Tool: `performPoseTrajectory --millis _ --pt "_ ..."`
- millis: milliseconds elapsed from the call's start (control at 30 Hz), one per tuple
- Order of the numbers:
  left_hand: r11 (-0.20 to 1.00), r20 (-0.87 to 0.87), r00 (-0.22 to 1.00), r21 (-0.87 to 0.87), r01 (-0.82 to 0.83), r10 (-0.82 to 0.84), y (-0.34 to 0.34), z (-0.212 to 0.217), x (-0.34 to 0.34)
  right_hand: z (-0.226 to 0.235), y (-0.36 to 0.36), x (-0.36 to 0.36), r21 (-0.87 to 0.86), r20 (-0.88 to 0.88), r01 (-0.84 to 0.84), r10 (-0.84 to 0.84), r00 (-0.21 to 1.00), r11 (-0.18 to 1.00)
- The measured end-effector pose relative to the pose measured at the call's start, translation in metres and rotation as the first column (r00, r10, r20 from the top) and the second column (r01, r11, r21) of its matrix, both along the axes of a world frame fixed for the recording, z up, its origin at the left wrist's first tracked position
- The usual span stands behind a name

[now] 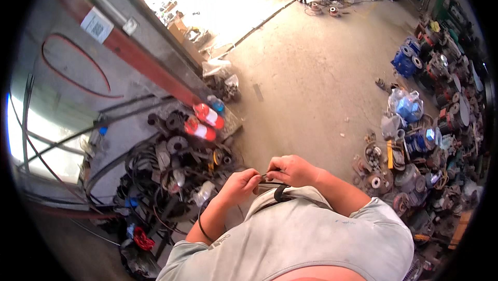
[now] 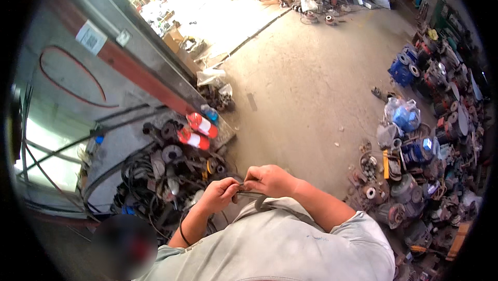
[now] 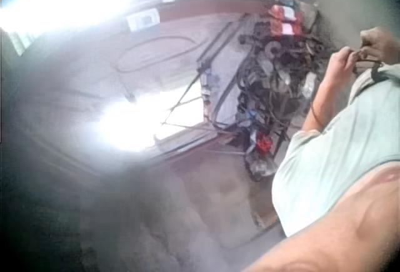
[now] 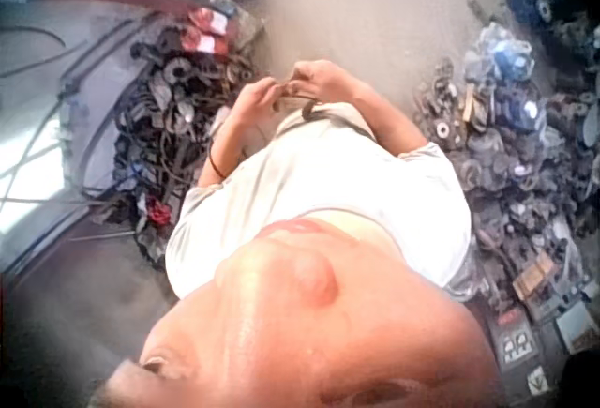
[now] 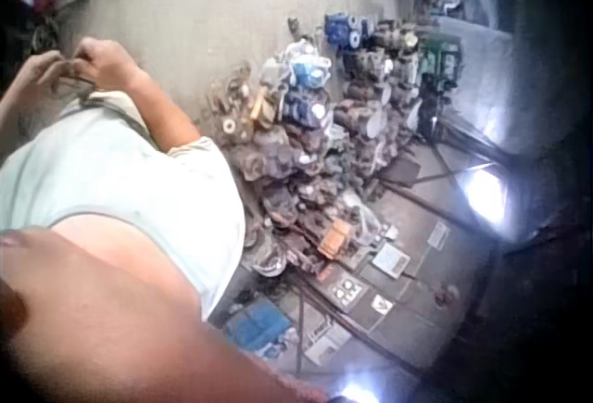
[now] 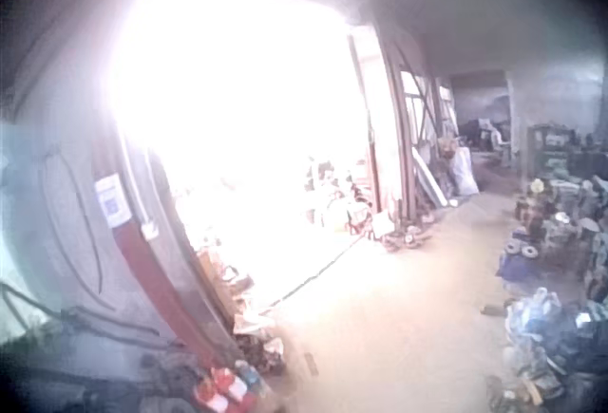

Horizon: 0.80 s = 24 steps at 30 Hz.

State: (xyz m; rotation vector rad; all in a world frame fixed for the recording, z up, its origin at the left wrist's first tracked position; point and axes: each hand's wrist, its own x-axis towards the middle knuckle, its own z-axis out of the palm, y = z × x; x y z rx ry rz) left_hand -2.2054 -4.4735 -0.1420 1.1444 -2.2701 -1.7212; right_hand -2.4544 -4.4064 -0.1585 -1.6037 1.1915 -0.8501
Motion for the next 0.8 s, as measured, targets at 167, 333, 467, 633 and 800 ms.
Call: performPoseTrajectory --millis 167,333,467,633,800 --pt "0.976 -0.174 0.975 0.19 -0.103 0.137 -0.21 0.003 -0.058 0.028 -0.231 -0.096 -0.06 0.037 0.028 -0.026 0.999 0.998" --pt "0.98 -0.066 0.991 0.172 -0.1 0.112 -0.41 -0.046 -0.125 -0.093 -0.466 -0.222 0.28 0.173 0.146 -0.199 0.965 0.949" --pt "0.981 0.1 0.991 0.179 0.075 -0.094 -0.579 -0.155 -0.162 -0.253 -0.556 -0.349 0.497 -0.391 0.47 -0.296 0.871 0.729" --pt "0.979 0.309 0.938 0.172 0.108 -0.158 -0.761 -0.255 -0.195 -0.207 -0.623 -0.345 0.95 -0.159 0.31 -0.829 0.536 0.018" --pt "0.889 0.421 0.811 0.388 0.244 -0.406 -0.936 -0.295 -0.238 -0.262 -0.756 -0.389 0.942 -0.222 0.336 -0.703 0.675 0.025"
